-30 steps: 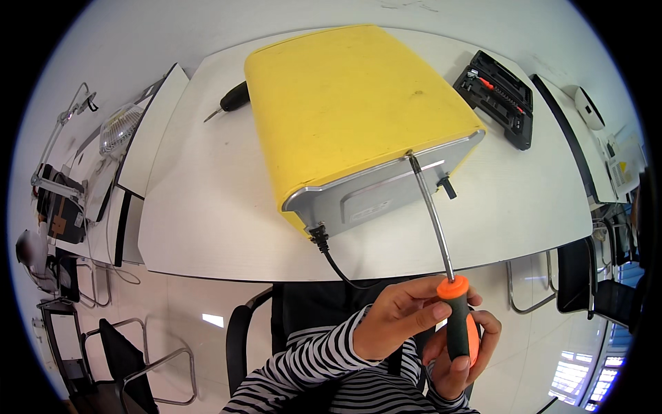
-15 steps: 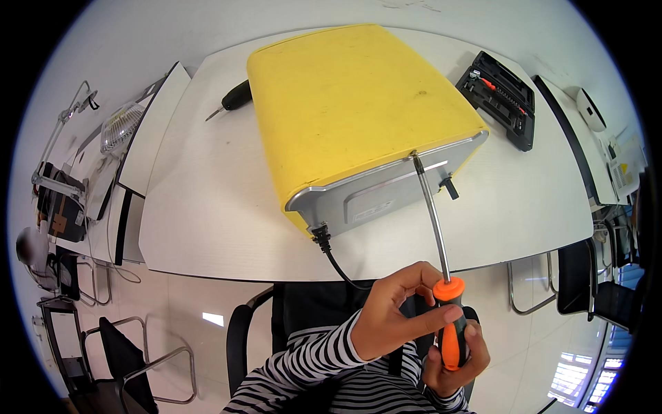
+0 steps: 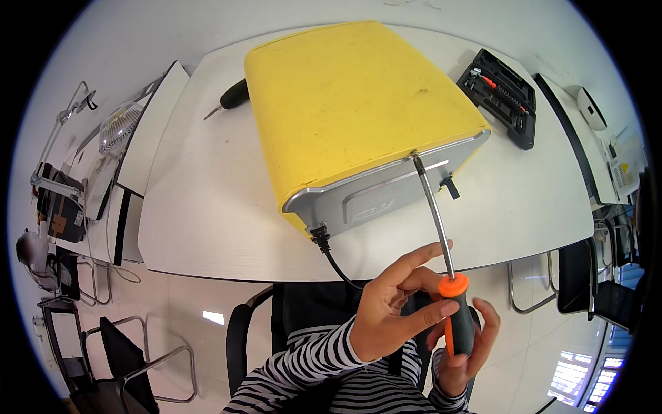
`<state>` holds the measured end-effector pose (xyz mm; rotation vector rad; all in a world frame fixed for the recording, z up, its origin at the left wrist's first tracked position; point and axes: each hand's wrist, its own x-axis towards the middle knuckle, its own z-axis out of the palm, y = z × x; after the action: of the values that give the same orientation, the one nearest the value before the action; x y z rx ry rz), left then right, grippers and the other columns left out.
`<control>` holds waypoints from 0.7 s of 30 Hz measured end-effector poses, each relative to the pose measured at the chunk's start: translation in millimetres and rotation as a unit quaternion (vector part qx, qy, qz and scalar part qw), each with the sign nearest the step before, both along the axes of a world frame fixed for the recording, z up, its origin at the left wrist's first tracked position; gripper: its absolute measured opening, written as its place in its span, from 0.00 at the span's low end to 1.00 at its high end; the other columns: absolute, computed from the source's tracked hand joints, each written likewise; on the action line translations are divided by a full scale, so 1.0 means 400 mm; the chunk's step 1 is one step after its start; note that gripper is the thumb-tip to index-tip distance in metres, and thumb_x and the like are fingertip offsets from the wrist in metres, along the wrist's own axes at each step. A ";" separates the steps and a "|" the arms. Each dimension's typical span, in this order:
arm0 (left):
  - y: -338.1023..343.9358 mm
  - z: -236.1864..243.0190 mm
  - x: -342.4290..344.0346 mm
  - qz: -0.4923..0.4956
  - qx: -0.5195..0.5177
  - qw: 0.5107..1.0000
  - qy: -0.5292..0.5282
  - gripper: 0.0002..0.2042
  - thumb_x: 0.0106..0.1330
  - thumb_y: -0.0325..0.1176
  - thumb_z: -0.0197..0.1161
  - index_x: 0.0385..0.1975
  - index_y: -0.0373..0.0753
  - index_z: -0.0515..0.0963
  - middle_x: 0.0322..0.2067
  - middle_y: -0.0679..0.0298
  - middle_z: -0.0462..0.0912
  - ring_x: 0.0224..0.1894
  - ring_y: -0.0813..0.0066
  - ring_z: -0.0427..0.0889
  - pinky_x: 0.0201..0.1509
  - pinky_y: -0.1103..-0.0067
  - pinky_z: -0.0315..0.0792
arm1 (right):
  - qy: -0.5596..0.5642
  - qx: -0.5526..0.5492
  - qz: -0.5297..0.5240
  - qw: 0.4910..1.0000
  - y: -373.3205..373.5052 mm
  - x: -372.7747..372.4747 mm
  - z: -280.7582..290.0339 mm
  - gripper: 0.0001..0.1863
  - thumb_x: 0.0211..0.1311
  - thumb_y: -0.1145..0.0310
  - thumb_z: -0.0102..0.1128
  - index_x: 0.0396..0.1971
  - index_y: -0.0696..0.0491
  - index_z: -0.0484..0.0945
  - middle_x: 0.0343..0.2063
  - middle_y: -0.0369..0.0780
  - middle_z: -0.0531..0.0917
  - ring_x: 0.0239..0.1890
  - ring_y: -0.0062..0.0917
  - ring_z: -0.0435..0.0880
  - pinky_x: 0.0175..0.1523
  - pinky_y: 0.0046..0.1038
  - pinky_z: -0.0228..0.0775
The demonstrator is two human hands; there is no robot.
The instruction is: The person uses a screwdriver to remove screws from the back panel of a yellow appliance. They rotate the device to access different screws and continue unscrewing them throughout the clip.
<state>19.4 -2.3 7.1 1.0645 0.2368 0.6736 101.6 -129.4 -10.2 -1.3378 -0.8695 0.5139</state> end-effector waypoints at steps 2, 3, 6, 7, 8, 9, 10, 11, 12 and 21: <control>0.000 -0.010 0.003 0.001 0.009 1.000 -0.013 0.31 0.51 0.22 0.58 0.53 0.26 0.49 0.35 0.53 0.75 0.42 0.65 0.74 0.50 0.74 0.65 | 0.173 0.013 0.032 0.984 0.027 -0.013 0.036 0.36 0.48 0.49 0.53 0.45 0.63 0.52 0.25 0.46 0.72 0.17 0.22 0.71 0.20 0.20 0.63; -0.003 -0.010 0.002 -0.003 -0.015 1.000 -0.022 0.30 0.52 0.23 0.57 0.53 0.27 0.50 0.35 0.54 0.75 0.42 0.68 0.74 0.50 0.76 0.63 | 0.176 0.009 0.047 0.983 0.027 -0.014 0.036 0.34 0.50 0.50 0.51 0.45 0.63 0.53 0.24 0.45 0.71 0.15 0.21 0.70 0.18 0.19 0.63; -0.007 -0.007 0.001 -0.025 -0.074 0.996 -0.048 0.27 0.55 0.24 0.54 0.53 0.30 0.51 0.38 0.55 0.75 0.43 0.74 0.73 0.51 0.78 0.60 | 0.111 -0.001 0.040 0.993 0.014 -0.010 0.013 0.31 0.51 0.54 0.53 0.44 0.63 0.53 0.24 0.43 0.70 0.16 0.21 0.71 0.19 0.19 0.63; -0.006 -0.005 0.002 -0.039 -0.086 0.994 -0.056 0.26 0.56 0.24 0.52 0.54 0.30 0.50 0.39 0.54 0.74 0.44 0.73 0.72 0.52 0.77 0.59 | 0.083 -0.014 0.016 0.996 0.011 -0.012 0.011 0.30 0.51 0.57 0.53 0.44 0.62 0.53 0.25 0.43 0.70 0.17 0.20 0.71 0.20 0.18 0.63; -0.006 -0.003 0.003 -0.054 -0.098 0.992 -0.064 0.26 0.57 0.24 0.51 0.54 0.29 0.49 0.40 0.53 0.74 0.45 0.72 0.72 0.53 0.77 0.59 | 0.054 -0.028 -0.008 0.998 0.010 -0.016 0.010 0.28 0.51 0.60 0.54 0.44 0.62 0.54 0.26 0.43 0.70 0.18 0.20 0.71 0.21 0.17 0.63; -0.008 -0.003 0.005 -0.056 -0.107 0.990 -0.069 0.24 0.58 0.24 0.50 0.54 0.30 0.50 0.41 0.52 0.73 0.46 0.71 0.71 0.53 0.77 0.58 | 0.025 -0.042 -0.032 0.998 0.008 -0.018 0.008 0.27 0.51 0.62 0.54 0.44 0.62 0.54 0.26 0.43 0.70 0.19 0.20 0.71 0.22 0.17 0.63; -0.010 -0.004 0.006 -0.059 -0.117 0.989 -0.073 0.23 0.58 0.24 0.48 0.53 0.30 0.50 0.42 0.52 0.72 0.47 0.71 0.70 0.53 0.77 0.58 | -0.006 -0.042 -0.044 0.998 0.006 -0.020 0.004 0.27 0.50 0.65 0.54 0.44 0.62 0.54 0.27 0.43 0.70 0.21 0.20 0.71 0.24 0.17 0.63; -0.013 -0.006 0.008 -0.063 -0.126 0.987 -0.078 0.22 0.59 0.24 0.47 0.53 0.30 0.50 0.43 0.52 0.72 0.48 0.70 0.70 0.53 0.76 0.58 | -0.037 -0.042 -0.057 0.997 0.004 -0.021 -0.004 0.26 0.49 0.67 0.55 0.44 0.62 0.55 0.28 0.44 0.69 0.23 0.21 0.71 0.25 0.18 0.63; -0.017 -0.005 0.008 -0.050 -0.112 0.990 -0.064 0.21 0.59 0.25 0.48 0.51 0.30 0.53 0.41 0.53 0.72 0.46 0.71 0.70 0.52 0.77 0.59 | -0.068 -0.040 -0.067 0.995 0.003 -0.023 -0.009 0.26 0.48 0.70 0.55 0.44 0.63 0.55 0.29 0.44 0.69 0.24 0.21 0.71 0.27 0.18 0.63; -0.002 -0.005 0.007 -0.017 0.068 0.994 0.081 0.11 0.49 0.26 0.61 0.32 0.34 0.68 0.31 0.62 0.73 0.36 0.77 0.71 0.46 0.80 0.63 | -0.416 -0.045 -0.107 0.902 0.030 -0.002 -0.008 0.29 0.39 0.81 0.58 0.45 0.54 0.59 0.27 0.45 0.68 0.25 0.29 0.68 0.29 0.25 0.61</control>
<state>22.0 -3.0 5.1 1.2522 0.3152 0.5794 100.9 -117.5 -13.4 -1.7408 -1.3715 -0.2387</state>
